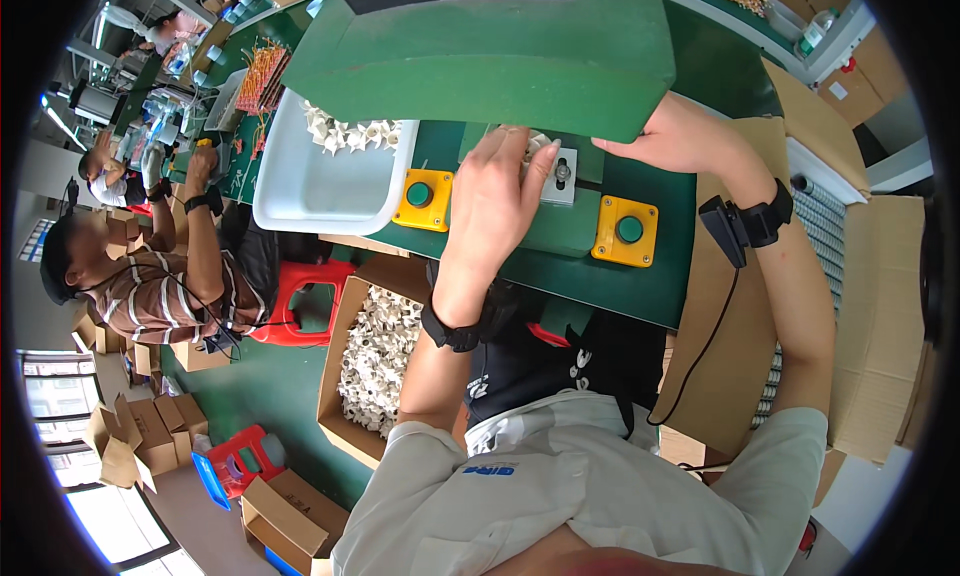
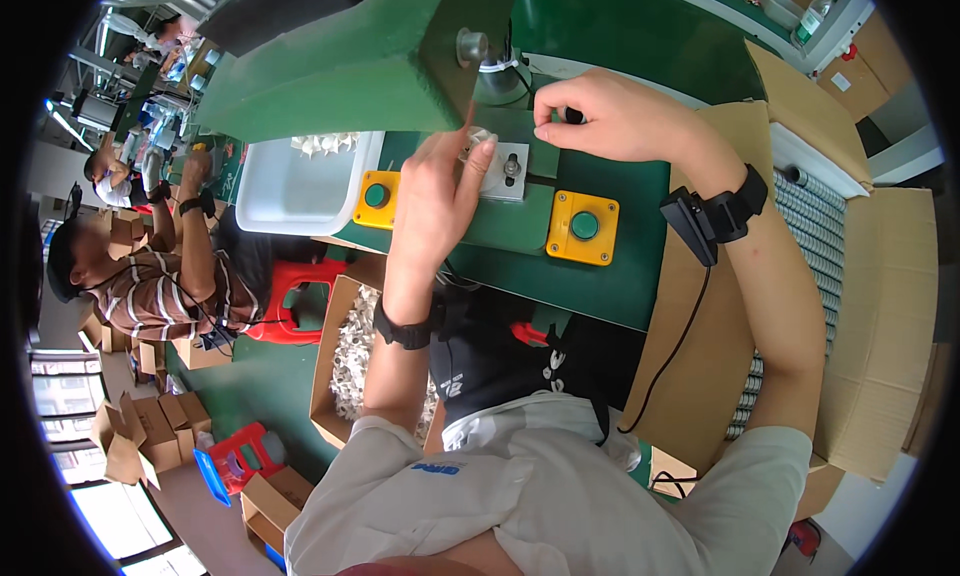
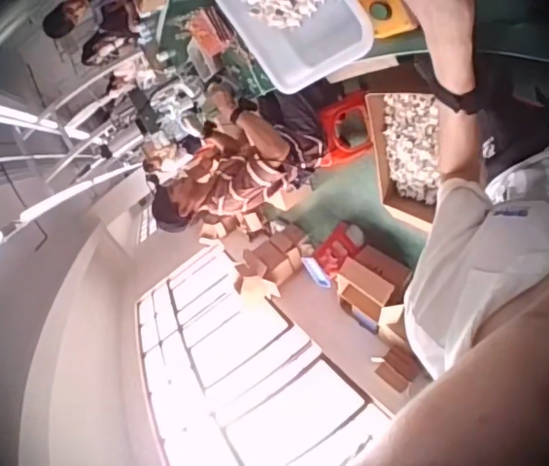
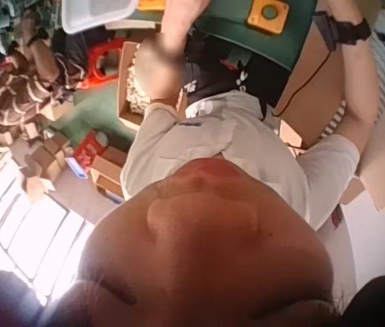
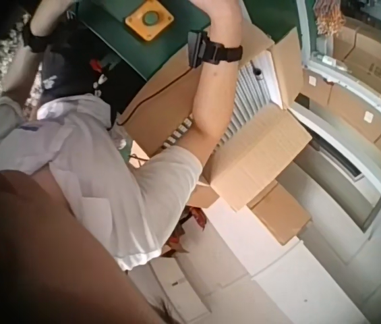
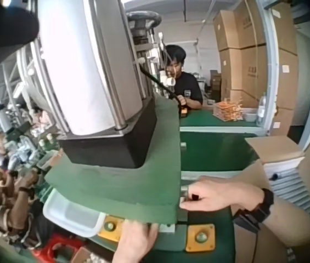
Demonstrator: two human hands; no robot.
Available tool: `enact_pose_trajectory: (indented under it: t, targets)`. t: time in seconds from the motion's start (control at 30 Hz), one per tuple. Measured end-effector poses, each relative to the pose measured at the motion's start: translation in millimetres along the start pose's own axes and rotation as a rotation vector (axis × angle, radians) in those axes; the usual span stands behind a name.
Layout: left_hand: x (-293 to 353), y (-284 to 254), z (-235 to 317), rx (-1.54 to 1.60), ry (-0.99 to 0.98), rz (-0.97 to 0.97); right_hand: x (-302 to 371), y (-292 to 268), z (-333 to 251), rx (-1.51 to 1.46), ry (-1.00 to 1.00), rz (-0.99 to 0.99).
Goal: Operating an industrial press machine to assemble metal parts.
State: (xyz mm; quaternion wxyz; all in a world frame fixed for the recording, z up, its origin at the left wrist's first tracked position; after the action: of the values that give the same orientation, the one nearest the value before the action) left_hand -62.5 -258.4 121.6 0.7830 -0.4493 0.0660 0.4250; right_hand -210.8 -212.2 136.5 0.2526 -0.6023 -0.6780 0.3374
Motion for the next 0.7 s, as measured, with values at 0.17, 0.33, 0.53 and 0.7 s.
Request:
enact_pose_trajectory:
  t: [0.17, 0.33, 0.53, 0.7]
  targets:
    - [16, -28, 30, -0.405, 0.248, 0.260, 17, 13, 14, 0.021, 0.161, -0.273]
    - [54, -72, -11, -0.564, -0.156, -0.019, 31, 46, 47, 0.232, 0.430, -0.637]
    - [60, -70, -26, -0.597, -0.060, -0.099, 30, 46, 42, 0.216, 0.419, -0.571]
    - [54, -63, -26, -0.648, -0.086, -0.146, 34, 54, 59, 0.167, 0.431, -0.515]
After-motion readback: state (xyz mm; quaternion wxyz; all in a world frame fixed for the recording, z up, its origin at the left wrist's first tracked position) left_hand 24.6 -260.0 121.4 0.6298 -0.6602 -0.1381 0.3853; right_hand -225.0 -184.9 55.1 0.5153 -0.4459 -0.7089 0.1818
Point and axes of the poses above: each hand's wrist, its own x-axis away from the middle knuckle, its own y-axis out of the palm, z = x × y, the point moved 9 cm from there along -x, towards the middle knuckle, and after that the axes turned 2 degrees about -x, right-handed, at the moved point
